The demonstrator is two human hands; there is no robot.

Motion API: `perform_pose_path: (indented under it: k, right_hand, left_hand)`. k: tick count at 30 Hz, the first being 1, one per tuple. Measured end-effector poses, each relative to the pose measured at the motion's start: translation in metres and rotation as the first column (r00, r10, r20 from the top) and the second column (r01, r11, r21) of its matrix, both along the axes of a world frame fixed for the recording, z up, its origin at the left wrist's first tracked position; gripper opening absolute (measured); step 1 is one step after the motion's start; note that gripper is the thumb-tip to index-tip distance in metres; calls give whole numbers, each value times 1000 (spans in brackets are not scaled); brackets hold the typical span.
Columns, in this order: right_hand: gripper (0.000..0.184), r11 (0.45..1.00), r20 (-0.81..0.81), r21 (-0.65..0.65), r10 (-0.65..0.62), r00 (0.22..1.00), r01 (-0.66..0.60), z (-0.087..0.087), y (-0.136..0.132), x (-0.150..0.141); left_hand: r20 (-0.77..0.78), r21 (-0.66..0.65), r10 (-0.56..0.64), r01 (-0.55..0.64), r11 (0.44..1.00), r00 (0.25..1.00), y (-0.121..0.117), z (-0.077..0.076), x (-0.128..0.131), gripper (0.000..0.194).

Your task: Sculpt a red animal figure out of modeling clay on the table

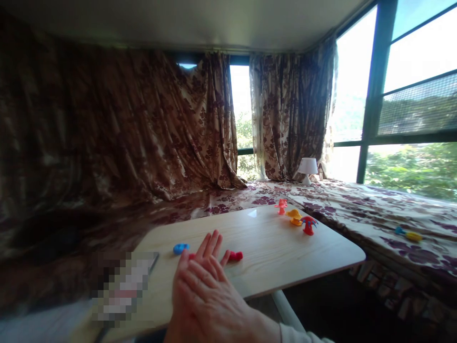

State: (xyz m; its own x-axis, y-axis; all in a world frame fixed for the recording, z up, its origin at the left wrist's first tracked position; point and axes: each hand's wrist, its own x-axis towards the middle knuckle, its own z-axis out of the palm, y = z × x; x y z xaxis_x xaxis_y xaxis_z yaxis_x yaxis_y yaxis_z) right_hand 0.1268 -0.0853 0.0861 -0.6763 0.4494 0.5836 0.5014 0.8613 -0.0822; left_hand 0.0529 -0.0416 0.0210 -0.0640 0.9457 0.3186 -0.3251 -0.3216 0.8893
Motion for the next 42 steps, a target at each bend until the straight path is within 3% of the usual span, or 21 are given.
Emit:
perform_pose_path:
  k: [2, 3, 5, 7, 9, 11, 13, 14, 15, 16, 17, 18, 21, 26, 27, 29, 31, 34, 37, 39, 42]
  right_hand:
    - [52, 1000, 0, -5, -19, 1000, 19, 3, 0, -4]
    - [50, 998, -11, -19, -66, 998, 66, 7, 5, -5]
    - [47, 985, -31, -40, -167, 985, 166, 14, 20, -4]
    - [45, 970, -34, -50, -240, 970, 238, 18, 39, 1]
    - [44, 955, -42, -54, -295, 954, 293, 15, 56, 8]
    - [44, 941, -68, -75, -334, 940, 329, 9, 66, 16]
    - [41, 925, -110, -137, -369, 923, 354, 1, 74, 28]
    - [40, 913, -132, -178, -393, 910, 368, -3, 77, 35]
    - [38, 896, -150, -224, -419, 895, 382, -7, 81, 44]
    - [37, 877, -160, -267, -449, 879, 400, -11, 84, 53]
    - [36, 862, -155, -295, -469, 870, 412, -15, 87, 61]
    - [34, 852, -131, -325, -471, 873, 410, -20, 90, 70]
    - [35, 843, -74, -374, -442, 894, 386, -36, 95, 86]
    - [21, 862, -153, -410, -386, 910, 296, -51, 93, 84]
    - [18, 862, -210, -444, -363, 908, 243, -51, 92, 82]
    - [20, 835, -349, -546, -301, 887, 68, -47, 89, 79]
    - [26, 759, -477, -635, -239, 846, -143, -43, 86, 77]
    - [32, 630, -614, -688, -242, 751, -360, -42, 82, 72]
    - [38, 525, -704, -689, -321, 633, -500, -47, 81, 65]
    - [39, 515, -746, -657, -344, 570, -550, -50, 80, 61]
    - [38, 570, -778, -617, -341, 527, -543, -51, 77, 56]
  left_hand:
    - [74, 5, 2, -2, 1000, 997, -4, -1, 11, 52]
    - [217, -31, -66, 75, 997, 974, -5, 2, 14, 49]
    - [279, -79, -210, 241, 967, 937, -8, 13, 15, 48]
    - [458, -137, -384, 491, 860, 802, -12, 26, 8, 40]
    - [597, -189, -417, 625, 757, 685, -17, 34, -2, 30]
    - [627, -301, -387, 668, 681, 676, -22, 36, -10, 23]
    - [556, -428, -367, 636, 642, 745, -21, 34, -16, 17]
    - [459, -478, -361, 568, 670, 812, -18, 32, -20, 15]
    - [279, -501, -332, 431, 750, 901, -12, 31, -23, 17]
    - [50, -465, -255, 249, 850, 966, -4, 30, -27, 20]
    - [-221, -349, -117, 34, 936, 968, 5, 29, -31, 22]
    - [-498, -130, 104, -192, 973, 861, 14, 28, -34, 21]
    - [-647, 108, 299, -304, 947, 701, 40, 23, -40, 10]
    - [-731, 254, 360, -258, 932, 580, 51, 14, -45, 6]
    - [-739, 285, 380, -252, 925, 557, 49, 13, -46, 4]
    - [-726, 330, 398, -223, 917, 560, 46, 15, -46, 20]
    - [-686, 277, 302, -147, 950, 662, 42, 19, -42, 37]
    - [-549, 124, 64, 6, 992, 833, 39, 24, -30, 45]
    - [-381, 68, 43, -18, 998, 923, 41, 21, -19, 44]
    - [-272, -6, 63, -68, 998, 960, 44, 18, -13, 42]
    - [-133, -113, 75, -90, 990, 988, 47, 13, -7, 40]
